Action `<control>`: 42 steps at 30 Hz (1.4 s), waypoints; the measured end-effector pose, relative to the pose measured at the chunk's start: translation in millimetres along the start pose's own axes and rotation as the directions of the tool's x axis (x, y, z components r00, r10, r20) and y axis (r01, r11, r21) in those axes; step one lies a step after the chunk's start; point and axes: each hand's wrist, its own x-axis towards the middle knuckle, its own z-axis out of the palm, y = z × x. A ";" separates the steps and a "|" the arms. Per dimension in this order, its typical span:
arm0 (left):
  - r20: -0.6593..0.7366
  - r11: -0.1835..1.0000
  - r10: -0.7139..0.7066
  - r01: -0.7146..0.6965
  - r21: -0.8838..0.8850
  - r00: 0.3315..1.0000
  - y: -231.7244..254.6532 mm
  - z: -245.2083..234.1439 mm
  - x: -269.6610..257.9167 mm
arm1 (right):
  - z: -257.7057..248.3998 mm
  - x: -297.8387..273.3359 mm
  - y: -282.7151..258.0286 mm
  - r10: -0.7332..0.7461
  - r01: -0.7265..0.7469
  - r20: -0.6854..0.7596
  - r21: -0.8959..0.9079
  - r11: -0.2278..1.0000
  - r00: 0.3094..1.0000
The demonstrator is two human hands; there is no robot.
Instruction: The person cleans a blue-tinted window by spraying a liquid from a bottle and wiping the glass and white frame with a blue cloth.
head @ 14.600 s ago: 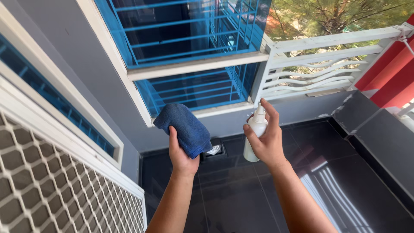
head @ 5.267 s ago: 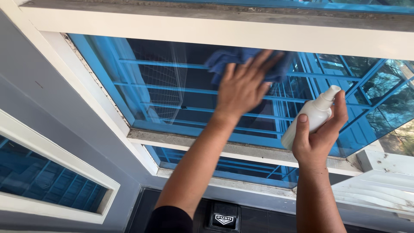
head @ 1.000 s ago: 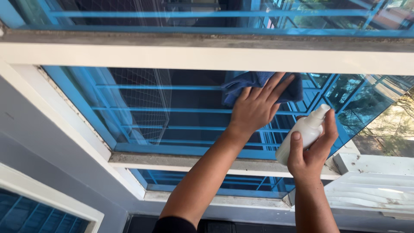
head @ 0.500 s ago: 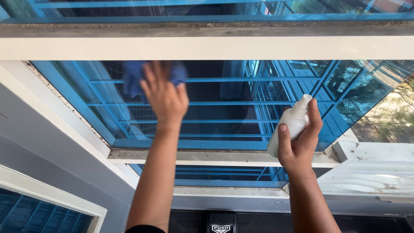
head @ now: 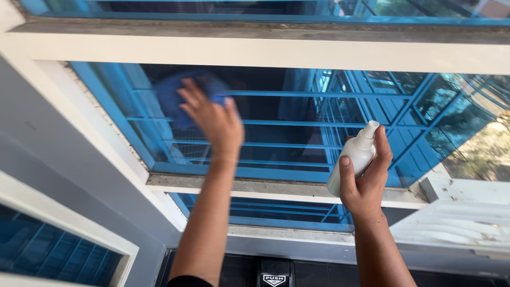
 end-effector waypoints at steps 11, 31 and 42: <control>0.196 0.953 0.302 -0.290 -0.090 0.933 136.7 28.7 -42.4 | -22.3 1.6 10.5 0.053 -0.050 -0.054 0.061 0.997 0.997; 0.138 0.740 0.671 -0.669 -0.061 0.729 242.7 46.8 -53.6 | -71.4 1.1 67.9 0.149 -0.145 -0.223 0.034 0.989 0.963; 0.081 0.962 0.273 -0.270 -0.048 0.959 192.5 76.2 -94.6 | -136.9 7.2 106.8 0.188 -0.215 -0.226 -0.098 0.972 0.956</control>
